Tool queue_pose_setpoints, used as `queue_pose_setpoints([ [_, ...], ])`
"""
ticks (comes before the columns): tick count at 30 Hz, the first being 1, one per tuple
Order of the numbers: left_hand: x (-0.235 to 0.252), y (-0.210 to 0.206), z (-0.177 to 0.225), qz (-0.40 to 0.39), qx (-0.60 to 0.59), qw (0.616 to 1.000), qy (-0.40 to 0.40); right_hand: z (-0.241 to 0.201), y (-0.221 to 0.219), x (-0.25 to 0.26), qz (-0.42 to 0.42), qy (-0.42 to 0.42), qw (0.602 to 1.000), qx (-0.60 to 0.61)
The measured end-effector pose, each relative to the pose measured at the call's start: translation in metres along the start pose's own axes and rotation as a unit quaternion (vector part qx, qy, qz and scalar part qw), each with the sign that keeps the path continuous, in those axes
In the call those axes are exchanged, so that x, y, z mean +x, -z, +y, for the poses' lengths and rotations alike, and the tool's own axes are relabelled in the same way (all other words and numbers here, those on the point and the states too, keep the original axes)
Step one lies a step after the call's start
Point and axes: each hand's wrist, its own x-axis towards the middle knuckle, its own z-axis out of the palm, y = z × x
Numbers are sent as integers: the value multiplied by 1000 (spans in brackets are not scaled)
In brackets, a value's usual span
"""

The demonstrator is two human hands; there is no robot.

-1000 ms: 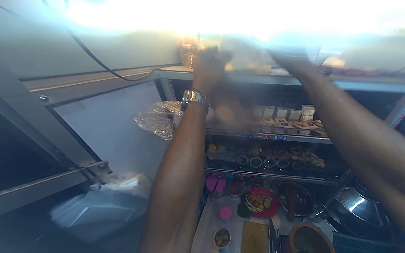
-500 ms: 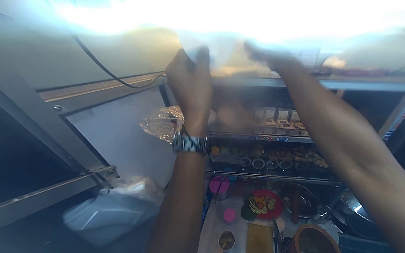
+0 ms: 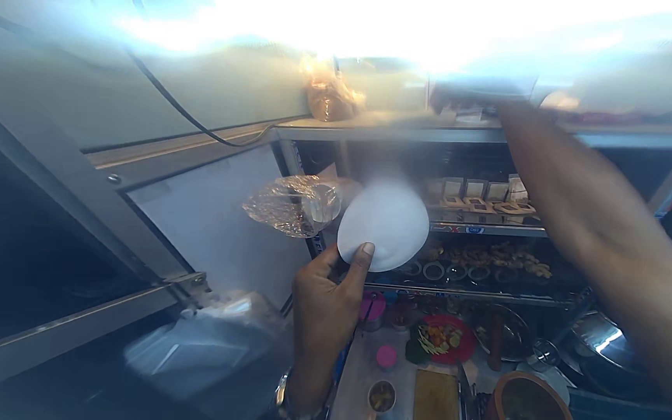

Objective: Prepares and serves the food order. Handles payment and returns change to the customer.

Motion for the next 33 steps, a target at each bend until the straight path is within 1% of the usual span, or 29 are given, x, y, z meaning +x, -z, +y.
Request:
queue_pose_setpoints([
  [2,7,0,0,4,-14,1000,12,7,-3,15,-21,-18,1000,-2],
  [4,15,-1,3,14,-64,998,26,18,-5,29,-20,1,1000,-2],
  [5,19,-4,5,27,-102,994,40,20,-4,29,-12,9,1000,-2],
  [6,23,-6,9,37,-145,987,59,14,-1,18,-13,-5,1000,3],
  [8,31,-13,16,50,-236,965,107,5,4,-1,19,-17,999,23],
  [10,38,-22,21,28,-306,942,136,11,11,-11,46,11,997,64],
  [12,43,-31,24,-22,-365,921,131,20,17,-22,57,56,990,116],
  [14,48,-43,27,-61,-398,907,124,27,16,-47,62,126,976,167],
  [15,51,-49,30,-78,-410,901,123,25,14,-69,64,155,969,180],
  [17,59,-64,38,-98,-424,889,140,17,0,-120,74,188,960,194],
  [19,68,-81,48,-102,-473,863,148,20,-15,-155,71,217,950,212],
  [20,68,-90,49,-107,-503,847,134,26,-22,-165,65,226,943,234],
  [21,63,-97,47,-122,-526,835,102,32,-29,-173,60,227,935,266],
  [22,53,-102,41,-142,-526,836,62,36,-36,-182,52,219,926,304],
  [23,41,-105,34,-158,-491,857,22,39,-43,-192,44,198,914,351],
  [24,30,-107,26,-170,-426,888,-20,40,-50,-203,36,174,898,402],
  [25,23,-111,21,-162,-352,919,-67,40,-56,-213,33,155,881,445],
  [26,20,-115,19,-155,-283,936,-137,40,-61,-221,26,142,870,471],
  [27,18,-121,19,-136,-229,942,-205,39,-65,-229,17,131,863,488],
  [28,16,-126,20,-121,-199,940,-250,39,-68,-236,11,123,861,494],
  [30,12,-134,21,-105,-189,930,-297,37,-72,-244,8,110,866,488],
  [33,7,-137,23,-62,-189,929,-311,35,-78,-249,12,105,865,491],
])
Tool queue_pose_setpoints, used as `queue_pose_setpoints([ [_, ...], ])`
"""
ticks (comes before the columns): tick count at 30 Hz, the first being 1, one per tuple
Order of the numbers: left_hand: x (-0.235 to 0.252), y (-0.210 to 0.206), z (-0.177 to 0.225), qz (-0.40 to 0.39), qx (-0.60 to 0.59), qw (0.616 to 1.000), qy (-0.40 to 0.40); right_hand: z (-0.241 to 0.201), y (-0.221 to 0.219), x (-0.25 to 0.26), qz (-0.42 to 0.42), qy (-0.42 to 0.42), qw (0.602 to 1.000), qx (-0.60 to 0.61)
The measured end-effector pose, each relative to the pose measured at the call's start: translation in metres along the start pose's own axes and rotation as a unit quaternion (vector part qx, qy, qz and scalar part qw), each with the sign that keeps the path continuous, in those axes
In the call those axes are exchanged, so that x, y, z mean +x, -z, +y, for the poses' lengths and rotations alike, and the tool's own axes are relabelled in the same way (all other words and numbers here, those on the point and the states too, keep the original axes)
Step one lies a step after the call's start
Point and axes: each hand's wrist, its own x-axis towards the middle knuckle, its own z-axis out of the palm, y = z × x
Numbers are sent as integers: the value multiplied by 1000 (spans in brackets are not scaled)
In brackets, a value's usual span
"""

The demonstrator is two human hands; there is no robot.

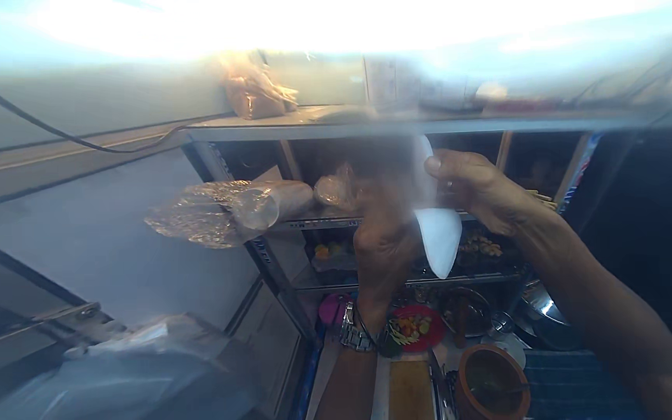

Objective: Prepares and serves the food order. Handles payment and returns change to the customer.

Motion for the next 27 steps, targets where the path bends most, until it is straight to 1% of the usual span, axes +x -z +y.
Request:
queue_pose_setpoints([
  [4,0,2,5,12,4,1000,-3,2,-1,-2,-10,-2,1000,22],
  [7,-1,10,2,0,-22,1000,-1,4,2,-1,-35,2,999,28],
  [9,-1,15,1,-9,-16,1000,-3,5,4,0,-45,-2,998,33],
  [17,-1,21,6,-4,25,999,19,8,-9,4,-10,-23,999,45],
  [22,0,29,5,-16,29,999,25,10,-9,6,-22,-23,999,36],
  [27,0,37,0,-7,-11,999,37,11,0,7,-49,-7,998,49],
])
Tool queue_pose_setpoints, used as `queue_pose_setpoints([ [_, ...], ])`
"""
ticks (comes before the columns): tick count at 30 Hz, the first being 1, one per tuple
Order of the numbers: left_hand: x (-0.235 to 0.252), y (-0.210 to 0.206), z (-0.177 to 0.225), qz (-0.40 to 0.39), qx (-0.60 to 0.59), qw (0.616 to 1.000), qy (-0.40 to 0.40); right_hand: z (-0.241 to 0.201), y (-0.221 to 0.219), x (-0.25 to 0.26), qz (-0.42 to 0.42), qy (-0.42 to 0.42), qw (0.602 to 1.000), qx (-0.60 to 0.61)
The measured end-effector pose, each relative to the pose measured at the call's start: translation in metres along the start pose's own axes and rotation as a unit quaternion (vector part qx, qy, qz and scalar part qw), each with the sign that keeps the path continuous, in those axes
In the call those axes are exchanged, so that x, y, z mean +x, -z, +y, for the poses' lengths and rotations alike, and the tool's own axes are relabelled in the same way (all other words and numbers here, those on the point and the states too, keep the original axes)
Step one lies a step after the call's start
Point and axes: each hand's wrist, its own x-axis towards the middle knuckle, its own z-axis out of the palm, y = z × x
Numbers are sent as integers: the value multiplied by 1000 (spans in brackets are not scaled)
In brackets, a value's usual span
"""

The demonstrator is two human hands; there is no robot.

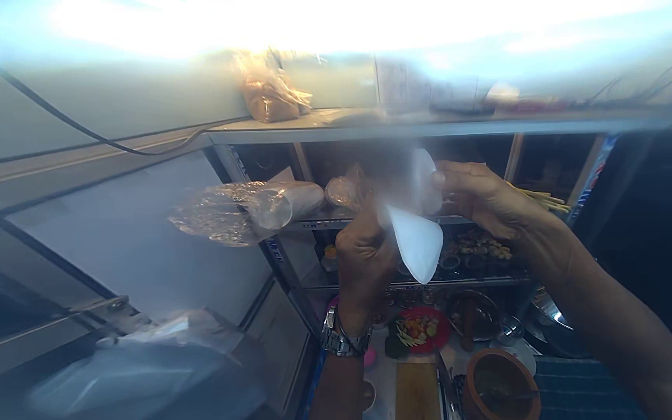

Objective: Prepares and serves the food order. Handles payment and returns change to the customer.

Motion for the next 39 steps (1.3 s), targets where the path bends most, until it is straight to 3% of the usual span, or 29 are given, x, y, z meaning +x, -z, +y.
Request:
queue_pose_setpoints([
  [15,-9,-18,-4,24,-30,999,-24,12,-22,3,41,6,999,-17],
  [24,-15,-14,3,36,-68,997,8,16,-30,3,4,28,999,-39],
  [29,-25,-6,13,39,-145,988,15,22,-34,5,-14,63,997,-35],
  [32,-44,7,48,75,-257,955,130,28,-38,7,-33,98,993,-50],
  [36,-60,20,68,149,-268,894,326,33,-49,3,-42,143,982,-115],
  [39,-63,23,63,177,-285,886,319,38,-55,-1,-17,172,959,-224],
])
